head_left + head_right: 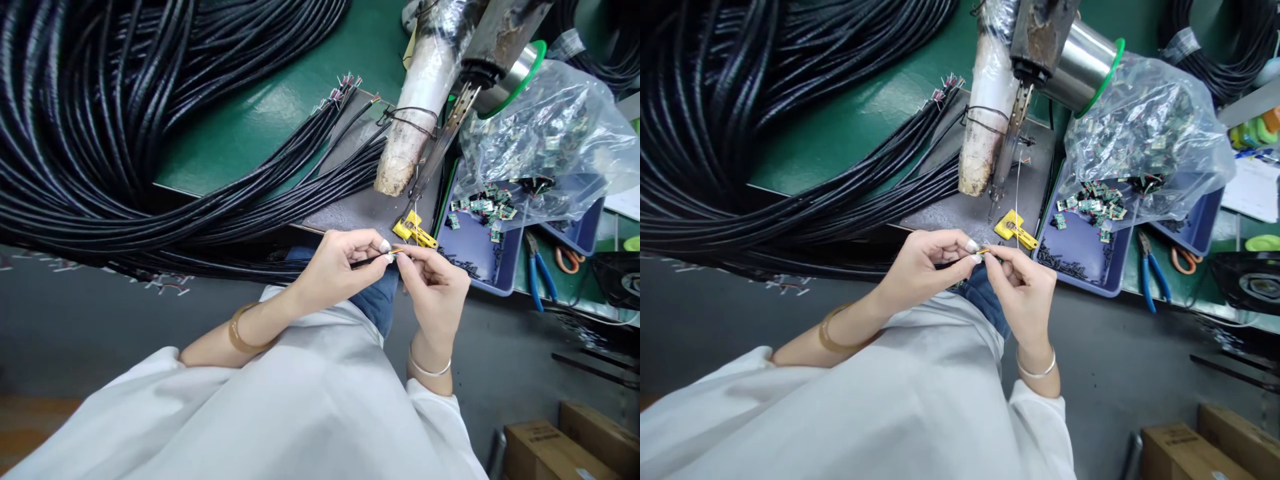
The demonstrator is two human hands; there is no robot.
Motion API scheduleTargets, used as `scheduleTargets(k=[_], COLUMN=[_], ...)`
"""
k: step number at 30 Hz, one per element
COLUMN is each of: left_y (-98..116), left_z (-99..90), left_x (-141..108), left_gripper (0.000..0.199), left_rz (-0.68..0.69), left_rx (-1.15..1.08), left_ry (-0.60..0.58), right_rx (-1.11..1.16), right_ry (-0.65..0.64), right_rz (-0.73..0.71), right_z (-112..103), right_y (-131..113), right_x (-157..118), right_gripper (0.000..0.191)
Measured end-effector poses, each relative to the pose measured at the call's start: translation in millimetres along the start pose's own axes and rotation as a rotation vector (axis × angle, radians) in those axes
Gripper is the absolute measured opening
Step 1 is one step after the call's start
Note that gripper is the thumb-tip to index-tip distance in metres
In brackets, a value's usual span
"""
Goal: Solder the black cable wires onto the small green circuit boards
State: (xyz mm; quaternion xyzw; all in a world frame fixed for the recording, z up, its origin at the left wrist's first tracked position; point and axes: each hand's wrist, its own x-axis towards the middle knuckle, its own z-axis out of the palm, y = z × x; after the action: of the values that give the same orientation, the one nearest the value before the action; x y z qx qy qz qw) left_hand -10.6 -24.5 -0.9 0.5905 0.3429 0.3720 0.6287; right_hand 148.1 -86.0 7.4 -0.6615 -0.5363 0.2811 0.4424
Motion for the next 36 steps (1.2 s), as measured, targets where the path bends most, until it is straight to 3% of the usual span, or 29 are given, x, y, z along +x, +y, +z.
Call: scheduleTargets(k=[9,11,15,17,20,22,26,29,33,36], left_y=[-2,-1,0,0,1,1,-1,-4,-5,-5], left_z=[-1.5,-6.5,-12.6,-10.6,-4.6,-1.8,-0.5,-0.3,0.5,0.7], left_x=[1,2,2,1,0,0,1,1,1,0], left_gripper=[0.009,0.01,0.013,0.012,0.009,0.009,0.012,0.013,0.014,0.011], left_rz=[-0.059,-0.078,-0.05,-0.046,-0.072,-0.078,-0.069,-0.071,-0.055,-0.028], left_rx=[-0.149,-0.179,-0.077,-0.054,-0.108,-0.119,-0.087,-0.079,-0.03,-0.001], left_ry=[-0.023,-0.102,-0.393,-0.341,-0.102,-0.044,-0.02,-0.003,-0.003,-0.065], right_rx=[0.141,0.253,0.4,0.376,0.22,0.045,-0.258,-0.39,-0.413,-0.332], right_ry=[-0.013,-0.115,-0.345,-0.248,0.095,0.213,0.162,0.148,0.138,0.037], right_rz=[0.061,0.114,0.187,0.17,0.048,-0.069,-0.286,-0.37,-0.41,-0.326], right_z=[2,0,-7,-8,-7,-5,0,0,-2,-4], right_y=[1,4,8,7,1,-2,-3,-1,1,0], right_x=[1,4,11,11,3,-3,-13,-15,-12,-8], right_gripper=[0.009,0.012,0.015,0.012,0.013,0.017,0.027,0.032,0.03,0.023])
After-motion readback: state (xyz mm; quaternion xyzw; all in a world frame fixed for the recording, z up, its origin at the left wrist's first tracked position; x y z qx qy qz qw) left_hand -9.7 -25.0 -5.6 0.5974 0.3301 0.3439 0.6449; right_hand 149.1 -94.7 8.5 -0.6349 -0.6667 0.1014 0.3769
